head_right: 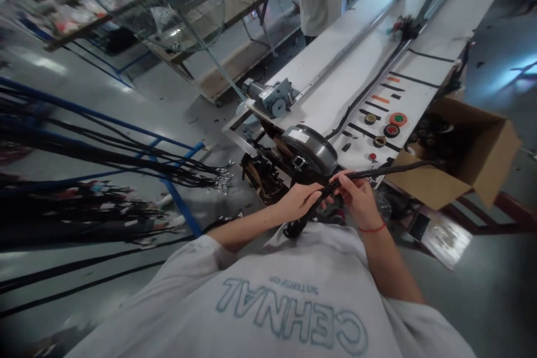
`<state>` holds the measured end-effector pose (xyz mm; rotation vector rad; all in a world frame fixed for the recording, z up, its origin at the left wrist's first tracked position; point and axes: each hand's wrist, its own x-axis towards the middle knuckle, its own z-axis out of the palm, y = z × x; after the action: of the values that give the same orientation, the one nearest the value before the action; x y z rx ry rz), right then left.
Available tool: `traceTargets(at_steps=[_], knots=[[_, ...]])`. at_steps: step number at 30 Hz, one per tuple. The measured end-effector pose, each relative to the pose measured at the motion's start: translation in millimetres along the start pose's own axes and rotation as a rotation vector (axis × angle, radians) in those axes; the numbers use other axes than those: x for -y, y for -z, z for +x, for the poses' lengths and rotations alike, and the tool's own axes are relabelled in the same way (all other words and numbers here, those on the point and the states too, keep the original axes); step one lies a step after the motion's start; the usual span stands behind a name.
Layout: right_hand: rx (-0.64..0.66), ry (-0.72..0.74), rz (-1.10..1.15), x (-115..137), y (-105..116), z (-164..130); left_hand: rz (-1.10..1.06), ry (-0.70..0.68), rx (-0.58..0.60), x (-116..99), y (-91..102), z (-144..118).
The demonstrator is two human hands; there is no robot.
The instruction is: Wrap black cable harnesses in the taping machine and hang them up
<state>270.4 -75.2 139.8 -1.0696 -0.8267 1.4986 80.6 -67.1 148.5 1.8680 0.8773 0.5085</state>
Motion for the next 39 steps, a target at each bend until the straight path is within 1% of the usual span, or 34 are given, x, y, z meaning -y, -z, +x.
traceTargets(at_steps=[2,5,8,10,12,15,16,17,18,20,21,23,24,25,26,29,30,31,32,34,35,36,37,38,39], knots=[[-0.010,0.024,-0.030,-3,0,0,-0.039,0.012,-0.015,-3,-3.1,-1],[-0.028,0.094,-0.121,-5,2,1,-0.135,0.085,-0.025,-6,-4.9,1],[-0.050,0.177,-0.254,-7,5,3,-0.158,0.145,-0.023,-3,-4.9,3],[-0.043,0.225,-0.315,-9,6,4,-0.171,0.177,-0.027,2,-5.6,6],[-0.009,0.242,-0.341,-12,6,3,-0.320,0.250,0.016,8,-7.2,11],[0.029,0.230,-0.325,-18,6,1,-0.686,0.413,0.147,17,-10.4,20],[0.020,0.228,-0.309,-18,6,0,-0.773,0.444,0.163,18,-11.2,23],[0.006,0.228,-0.292,-18,6,0,-0.818,0.445,0.147,19,-11.6,25],[-0.008,0.222,-0.270,-17,7,1,-0.825,0.414,0.117,19,-11.7,26],[-0.036,0.177,-0.166,-12,7,3,-0.760,0.294,0.056,16,-10.9,26],[-0.052,0.149,-0.080,-8,7,5,-0.717,0.235,0.066,14,-10.4,25],[-0.099,0.117,0.104,-1,4,8,-0.671,0.182,0.164,8,-10.7,23],[-0.119,0.119,0.167,1,1,9,-0.669,0.184,0.218,5,-12.0,22],[-0.128,0.134,0.194,1,-3,10,-0.670,0.196,0.238,2,-14.1,23],[-0.123,0.155,0.186,0,-8,10,-0.668,0.214,0.220,0,-17.0,24],[-0.092,0.196,0.114,-6,-18,9,-0.649,0.239,0.024,-2,-25.7,34],[-0.102,0.181,0.118,-7,-20,9,-0.663,0.231,-0.007,-1,-27.0,37],[-0.124,0.154,0.145,-6,-20,9,-0.696,0.217,0.012,1,-27.1,39],[-0.146,0.115,0.186,-5,-20,9,-0.743,0.205,0.079,3,-25.9,41],[-0.172,0.043,0.259,0,-18,10,-0.841,0.212,0.305,6,-21.2,41],[-0.181,0.037,0.270,2,-17,11,-0.860,0.229,0.407,7,-18.8,40],[-0.197,0.060,0.262,3,-16,13,-0.836,0.246,0.459,6,-17.3,38],[-0.227,0.107,0.240,3,-16,15,-0.756,0.256,0.446,6,-17.0,36],[-0.275,0.169,0.212,1,-16,18,-0.618,0.259,0.372,4,-18.1,35],[-0.334,0.236,0.186,-1,-16,21,-0.435,0.258,0.259,1,-20.6,33]])
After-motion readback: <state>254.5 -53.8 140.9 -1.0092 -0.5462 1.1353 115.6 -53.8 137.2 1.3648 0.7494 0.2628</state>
